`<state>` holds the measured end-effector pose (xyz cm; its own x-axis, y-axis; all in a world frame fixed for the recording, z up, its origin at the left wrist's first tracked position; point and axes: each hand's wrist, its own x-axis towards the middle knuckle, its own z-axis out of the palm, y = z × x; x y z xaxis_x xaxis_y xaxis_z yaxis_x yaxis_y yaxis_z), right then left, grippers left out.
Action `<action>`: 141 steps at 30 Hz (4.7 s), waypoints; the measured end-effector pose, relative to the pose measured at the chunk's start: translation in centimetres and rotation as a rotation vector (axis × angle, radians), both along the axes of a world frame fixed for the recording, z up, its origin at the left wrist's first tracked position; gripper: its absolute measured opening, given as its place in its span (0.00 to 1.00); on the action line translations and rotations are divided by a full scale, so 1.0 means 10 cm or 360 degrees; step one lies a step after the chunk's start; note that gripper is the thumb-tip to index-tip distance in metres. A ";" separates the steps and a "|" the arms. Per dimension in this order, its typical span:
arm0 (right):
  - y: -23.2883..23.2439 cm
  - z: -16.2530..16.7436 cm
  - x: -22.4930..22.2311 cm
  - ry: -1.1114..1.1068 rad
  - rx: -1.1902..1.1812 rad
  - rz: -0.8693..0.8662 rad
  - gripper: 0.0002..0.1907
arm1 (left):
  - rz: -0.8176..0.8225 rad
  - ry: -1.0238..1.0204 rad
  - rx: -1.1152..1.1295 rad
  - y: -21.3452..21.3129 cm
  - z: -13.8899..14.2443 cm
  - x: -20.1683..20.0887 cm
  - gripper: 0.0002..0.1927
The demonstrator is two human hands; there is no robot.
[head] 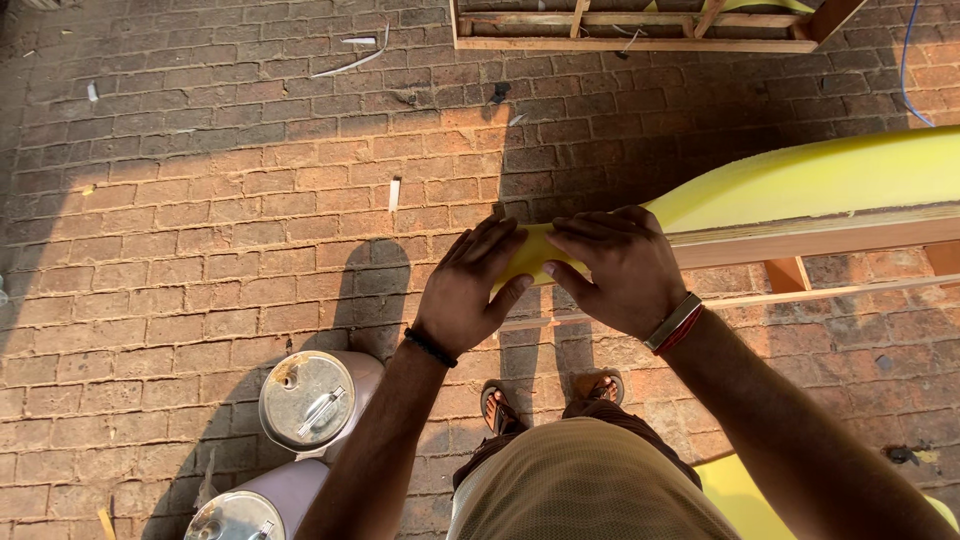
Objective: The person measures a wooden board with a metal ruler, then uses a pneumatic nail gun to attach a long yellow foam strip to the board's edge. The person presses the foam along the board to secure it.
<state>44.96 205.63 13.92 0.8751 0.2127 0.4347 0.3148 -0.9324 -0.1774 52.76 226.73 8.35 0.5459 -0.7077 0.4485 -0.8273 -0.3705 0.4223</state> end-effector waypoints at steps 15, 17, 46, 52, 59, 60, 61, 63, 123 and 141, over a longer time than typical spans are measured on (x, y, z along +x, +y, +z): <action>-0.29 0.13 0.15 0.0178 0.0123 0.0457 0.24 | -0.0166 -0.0180 -0.0049 0.08 -0.11 0.24 0.21; -0.29 0.11 0.17 0.0192 0.0126 0.0407 0.22 | -0.0140 -0.0252 -0.0097 0.05 -0.11 0.27 0.14; -0.40 -0.08 0.39 0.0646 0.0093 -0.0114 0.15 | 0.0036 0.1009 0.0055 0.10 0.18 0.51 0.24; -0.44 -0.03 0.36 0.0230 0.0209 0.0244 0.15 | 0.0110 0.0944 0.0499 -0.14 0.52 0.50 0.34; -0.99 0.34 0.71 0.1515 -0.0293 -0.0342 0.51 | -0.0021 0.0583 0.1144 -0.82 0.89 0.50 0.41; -1.09 0.38 0.69 0.1605 -0.0198 -0.0298 0.55 | -0.0043 0.0541 0.1074 -0.87 0.88 0.48 0.42; -1.15 0.41 0.66 0.1694 -0.0104 -0.0251 0.60 | -0.0064 0.0502 0.1001 -0.91 0.86 0.44 0.44; -1.20 0.41 0.55 0.1397 -0.0452 -0.0221 0.66 | -0.0032 0.0395 0.0916 -0.94 0.81 0.34 0.47; -2.48 -0.07 0.08 0.1644 -0.0205 -0.0092 0.38 | 0.0343 0.0256 0.0765 -1.81 -0.05 -0.09 0.24; -2.36 -0.50 -0.53 0.0049 -0.0296 -0.0364 0.37 | 0.0291 -0.0210 0.0278 -2.68 -0.37 -0.50 0.22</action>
